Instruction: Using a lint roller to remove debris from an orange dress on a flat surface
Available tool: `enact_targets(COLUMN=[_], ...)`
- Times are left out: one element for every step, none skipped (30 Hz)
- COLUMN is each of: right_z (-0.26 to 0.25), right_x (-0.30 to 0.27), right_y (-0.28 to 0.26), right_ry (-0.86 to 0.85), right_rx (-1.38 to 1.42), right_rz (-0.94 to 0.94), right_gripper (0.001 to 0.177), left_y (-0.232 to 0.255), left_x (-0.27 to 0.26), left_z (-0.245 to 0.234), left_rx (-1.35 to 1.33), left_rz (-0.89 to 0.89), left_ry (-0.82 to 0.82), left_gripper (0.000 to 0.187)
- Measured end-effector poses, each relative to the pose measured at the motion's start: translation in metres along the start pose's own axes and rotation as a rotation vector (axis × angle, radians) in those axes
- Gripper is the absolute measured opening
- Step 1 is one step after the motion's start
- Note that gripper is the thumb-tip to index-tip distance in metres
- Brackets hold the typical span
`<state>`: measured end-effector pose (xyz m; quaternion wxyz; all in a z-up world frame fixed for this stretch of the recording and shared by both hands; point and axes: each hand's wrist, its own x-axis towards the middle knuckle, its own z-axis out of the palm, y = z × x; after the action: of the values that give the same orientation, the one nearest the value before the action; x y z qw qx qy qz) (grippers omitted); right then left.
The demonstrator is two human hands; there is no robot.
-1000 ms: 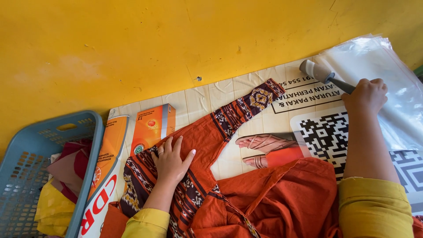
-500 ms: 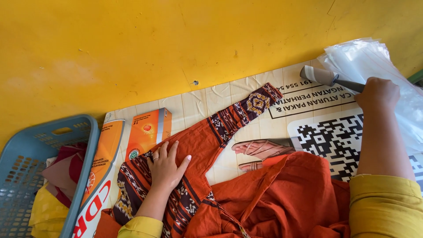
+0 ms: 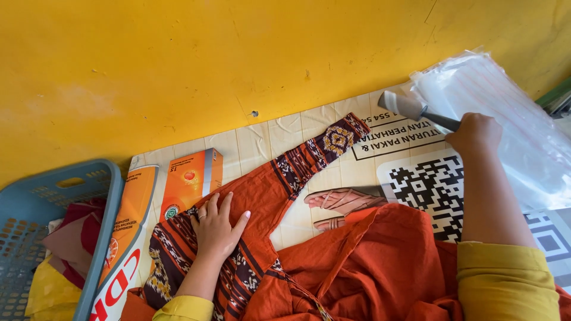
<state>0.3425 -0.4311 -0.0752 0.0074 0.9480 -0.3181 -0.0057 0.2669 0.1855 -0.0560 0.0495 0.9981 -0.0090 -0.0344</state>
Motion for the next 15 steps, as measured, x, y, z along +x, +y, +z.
enact_targets(right_z=[-0.004, -0.007, -0.009, -0.01, -0.01, 0.002, 0.012, 0.022, 0.023, 0.024, 0.027, 0.023, 0.02, 0.018, 0.02], right_x=[-0.009, -0.017, -0.023, -0.028, -0.035, -0.04, -0.043, -0.046, -0.049, -0.052, -0.056, -0.062, -0.068, -0.075, -0.075], right_y=[-0.008, -0.016, -0.023, -0.029, -0.034, -0.039, -0.044, -0.049, -0.057, -0.064, -0.071, -0.08, -0.091, -0.102, -0.102], right_ry=[-0.004, -0.007, -0.007, -0.007, -0.012, -0.016, 0.126, 0.269, 0.272, 0.23, 0.187, 0.188, 0.191, 0.193, 0.193], right_rx=[-0.007, -0.013, -0.013, 0.024, 0.059, 0.056, 0.092, 0.127, 0.124, 0.204, 0.286, 0.285, 0.322, 0.36, 0.367], right_rz=[-0.016, -0.031, -0.028, -0.046, -0.062, -0.057, -0.094, -0.128, -0.126, -0.141, -0.153, -0.148, -0.137, -0.127, -0.128], right_gripper=[0.03, 0.028, 0.028, 0.028, 0.029, 0.029, 0.032, 0.036, 0.036, 0.039, 0.042, 0.042, 0.039, 0.036, 0.036], left_y=[0.0, 0.001, 0.0, 0.0, 0.0, -0.002, -0.003, -0.005, -0.005, -0.005, -0.005, -0.003, -0.003, -0.003, -0.002], left_x=[0.0, 0.0, 0.001, 0.002, 0.002, 0.0, 0.0, 0.0, 0.0, -0.001, -0.001, 0.0, 0.0, -0.001, -0.002], left_z=[0.0, 0.0, 0.0, 0.0, 0.001, 0.003, 0.004, 0.005, 0.004, 0.004, 0.003, 0.004, 0.003, 0.002, -0.001], left_rx=[0.002, 0.003, 0.003, 0.003, 0.004, 0.004, -0.006, -0.016, -0.019, -0.018, -0.013, -0.014, -0.025, -0.037, -0.031], left_rz=[0.0, 0.0, 0.003, 0.001, -0.001, 0.003, 0.018, 0.033, 0.036, 0.025, 0.017, 0.022, 0.015, 0.007, 0.005], left_ry=[-0.003, -0.007, -0.007, -0.001, -0.002, -0.008, -0.003, 0.001, 0.002, -0.007, -0.016, -0.016, -0.018, -0.02, -0.017], left_gripper=[0.079, 0.079, 0.079, 0.079, 0.079, 0.079, 0.078, 0.078, 0.078, 0.078, 0.078, 0.078, 0.078, 0.078, 0.078])
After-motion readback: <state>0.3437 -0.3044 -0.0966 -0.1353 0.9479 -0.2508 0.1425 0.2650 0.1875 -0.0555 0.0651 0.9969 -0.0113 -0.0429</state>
